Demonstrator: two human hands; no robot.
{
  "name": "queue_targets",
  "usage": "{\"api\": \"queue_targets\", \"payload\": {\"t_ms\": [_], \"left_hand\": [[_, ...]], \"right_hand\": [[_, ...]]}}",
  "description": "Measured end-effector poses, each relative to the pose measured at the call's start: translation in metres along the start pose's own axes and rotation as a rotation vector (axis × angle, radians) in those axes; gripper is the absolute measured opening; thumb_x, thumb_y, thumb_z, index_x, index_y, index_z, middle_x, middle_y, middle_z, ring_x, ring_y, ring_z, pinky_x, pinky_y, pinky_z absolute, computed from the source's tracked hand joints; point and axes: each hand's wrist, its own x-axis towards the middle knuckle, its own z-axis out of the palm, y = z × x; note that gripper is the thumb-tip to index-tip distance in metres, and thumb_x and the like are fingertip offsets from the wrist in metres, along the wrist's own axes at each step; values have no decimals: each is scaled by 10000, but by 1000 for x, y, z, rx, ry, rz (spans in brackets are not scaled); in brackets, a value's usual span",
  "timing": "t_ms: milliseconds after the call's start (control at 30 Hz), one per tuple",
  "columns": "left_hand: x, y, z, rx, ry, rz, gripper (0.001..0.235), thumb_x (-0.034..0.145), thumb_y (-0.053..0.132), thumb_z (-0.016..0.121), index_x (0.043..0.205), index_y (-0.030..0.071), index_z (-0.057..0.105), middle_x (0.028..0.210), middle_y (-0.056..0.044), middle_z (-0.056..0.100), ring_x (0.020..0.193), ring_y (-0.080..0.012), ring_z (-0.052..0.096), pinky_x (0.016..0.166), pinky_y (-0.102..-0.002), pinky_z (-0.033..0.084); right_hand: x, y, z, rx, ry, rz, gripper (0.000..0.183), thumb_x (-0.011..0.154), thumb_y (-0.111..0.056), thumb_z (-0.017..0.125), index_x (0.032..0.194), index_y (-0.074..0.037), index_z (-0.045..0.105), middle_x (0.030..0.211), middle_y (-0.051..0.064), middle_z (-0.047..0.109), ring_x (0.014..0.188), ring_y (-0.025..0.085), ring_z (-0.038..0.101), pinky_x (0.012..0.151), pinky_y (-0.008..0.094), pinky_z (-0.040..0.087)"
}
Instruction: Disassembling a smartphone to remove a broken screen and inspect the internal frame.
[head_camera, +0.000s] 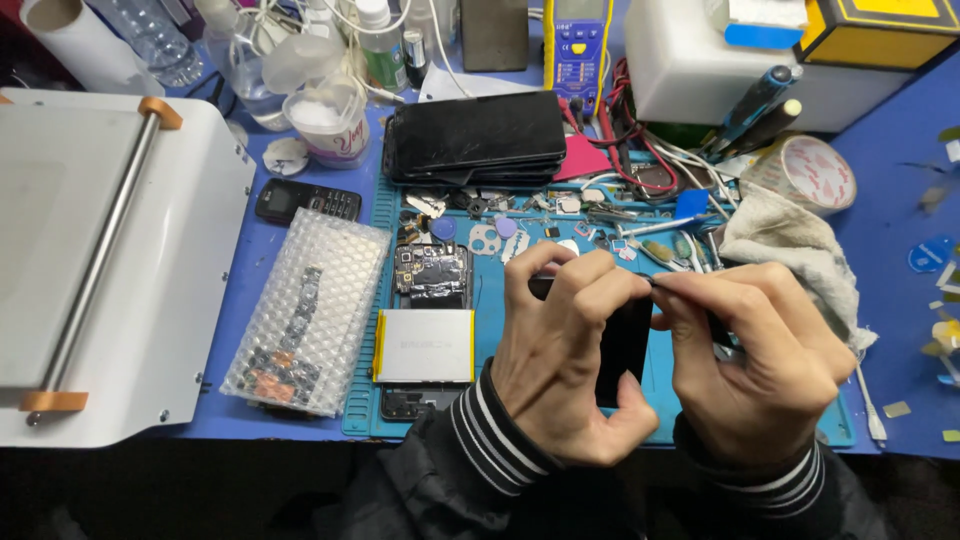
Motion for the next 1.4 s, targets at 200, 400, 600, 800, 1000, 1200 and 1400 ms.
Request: {"api": "queue_targets", "payload": {"t_ms": [200,400,600,800,1000,1200,1400], "left_hand": [[1,0,0,45,2,30,708,655,181,696,1291,28,426,1264,-151,518,1135,-331,506,1152,-537,308],[-4,-4,2,111,6,74,729,668,177,727,1309,19,417,1322,-113,508,1174,-350,492,1156,-552,340],[0,2,-2,138,2,32,678,674,178,710,1271,10,437,1274,-111,523,1155,-326,484,1166,-537,325],[2,19,-10,120,5,-174,651,716,177,784,1263,77,444,1269,-164,425,1273,-438,376,1183,-599,307],[-1,15,-6,272,1,-260,738,663,204,889,1257,104,462,1336,-100,476,1368,-386,379,1236,-730,145],[6,0,-13,126,7,-244,677,688,136,861,1212,41,443,1196,-118,525,1120,-310,507,1060,-451,404],[13,-13,-20,51,-17,-384,598,734,91,836,1182,19,447,1143,-121,529,1014,-278,532,956,-379,473]], "right_hand": [[2,-3,2,-27,14,11,238,813,233,762,1000,86,739,883,161,656,688,217,579,646,321,484],[0,-7,0,-40,2,35,212,843,214,788,1008,89,741,898,172,668,685,216,602,628,314,496],[1,-9,-1,-55,-10,15,205,841,204,798,1004,91,747,879,166,663,666,213,573,610,314,473],[1,-11,4,-72,-4,-10,212,838,184,815,1017,85,759,886,173,674,672,229,582,617,329,475],[11,-21,7,-69,-41,-21,163,849,147,798,991,80,751,839,153,647,628,231,542,575,337,432],[17,-23,16,-32,-73,42,179,839,121,803,1003,72,751,865,151,658,632,234,567,584,333,453],[18,-18,32,34,-123,90,190,858,155,827,1033,137,756,931,211,691,671,248,588,625,341,485]]}}
